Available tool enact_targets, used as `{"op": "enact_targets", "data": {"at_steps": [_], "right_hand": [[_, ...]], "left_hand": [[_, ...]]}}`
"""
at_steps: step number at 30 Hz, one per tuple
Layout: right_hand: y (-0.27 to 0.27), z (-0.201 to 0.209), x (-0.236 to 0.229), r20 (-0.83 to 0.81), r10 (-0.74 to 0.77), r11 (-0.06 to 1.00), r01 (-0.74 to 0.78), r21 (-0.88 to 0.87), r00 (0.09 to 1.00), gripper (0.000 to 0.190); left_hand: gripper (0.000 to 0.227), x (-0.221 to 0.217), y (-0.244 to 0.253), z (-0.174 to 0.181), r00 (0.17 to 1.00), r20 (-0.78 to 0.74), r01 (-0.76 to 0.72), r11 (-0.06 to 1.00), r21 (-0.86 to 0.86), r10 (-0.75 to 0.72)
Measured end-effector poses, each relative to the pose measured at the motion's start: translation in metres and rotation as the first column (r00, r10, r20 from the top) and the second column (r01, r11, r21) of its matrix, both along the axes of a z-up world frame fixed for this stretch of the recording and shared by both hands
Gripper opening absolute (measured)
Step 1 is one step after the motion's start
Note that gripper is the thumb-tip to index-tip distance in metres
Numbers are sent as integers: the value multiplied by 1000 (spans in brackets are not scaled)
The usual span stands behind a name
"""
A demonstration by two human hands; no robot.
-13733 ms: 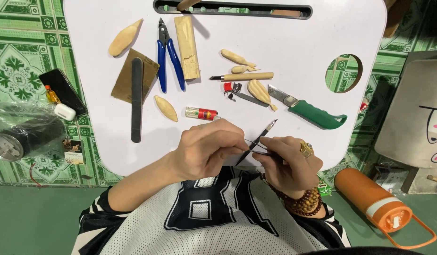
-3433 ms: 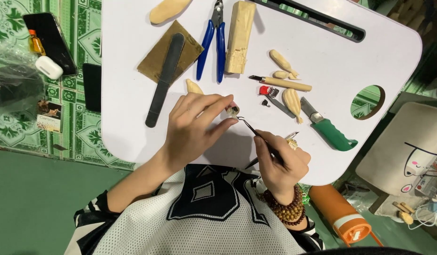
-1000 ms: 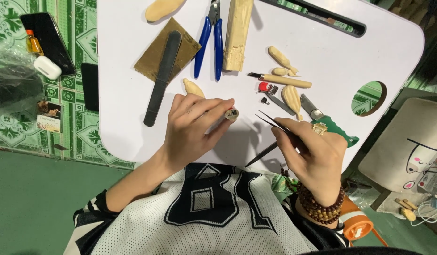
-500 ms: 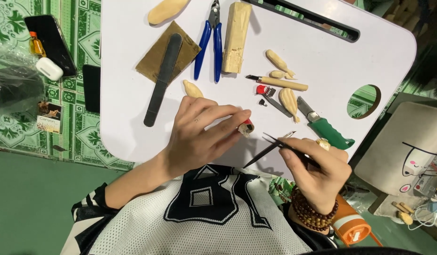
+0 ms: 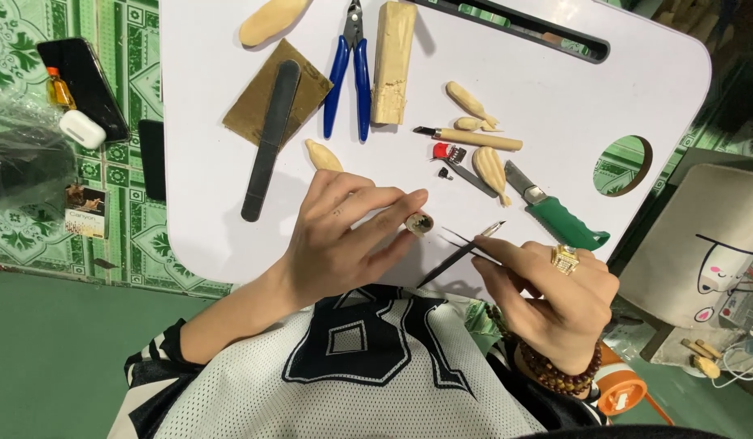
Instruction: Repairing a small red lighter by disassembling it and manipulating internal components using various hand tools.
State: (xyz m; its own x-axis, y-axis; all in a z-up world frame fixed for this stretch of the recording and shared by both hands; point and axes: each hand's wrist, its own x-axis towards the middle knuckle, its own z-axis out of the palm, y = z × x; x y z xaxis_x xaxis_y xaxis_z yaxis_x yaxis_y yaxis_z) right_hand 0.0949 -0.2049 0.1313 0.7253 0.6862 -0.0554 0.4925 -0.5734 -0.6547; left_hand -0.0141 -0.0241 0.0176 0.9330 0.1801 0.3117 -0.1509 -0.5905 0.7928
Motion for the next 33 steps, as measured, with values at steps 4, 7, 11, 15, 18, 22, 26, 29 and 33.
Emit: {"op": "enact_targets", "data": {"at_steps": [4,7,11,15,18,22,26,29,33], "right_hand": [[-9,-11,-2,22,-55,998,55,-1,998,21],[-11,-15,-1,5,-52,999,52,-11,999,23],[-21,-27,0,5,-33,999,33,43,999,23],[-25,-37,2,41,-59,997,57,59,997,18],[-36,-54,3,49,-69,995,65,75,996,19],[-26,-50,2,83,-92,995,88,48,992,18],[-28,-57,-1,63,-88,992,82,92,994,20],[-37,-71,-4,97,-91,993,83,88,991,21],[-33,-76,-5,101,-67,996,60,71,993,24]], "left_hand": [[45,1,0,-1,1000,0,2,1000,15,-2],[46,1,1,0,999,14,53,999,6,-53],[45,5,1,0,997,35,70,998,-2,-70],[41,19,8,19,993,81,79,996,42,-83],[31,32,15,30,977,199,64,996,54,-73],[37,49,32,51,949,292,116,993,27,-119],[31,58,42,58,898,370,241,970,40,-239],[36,61,47,68,872,383,335,942,-11,-305],[35,64,49,77,854,406,355,935,1,-325]]}}
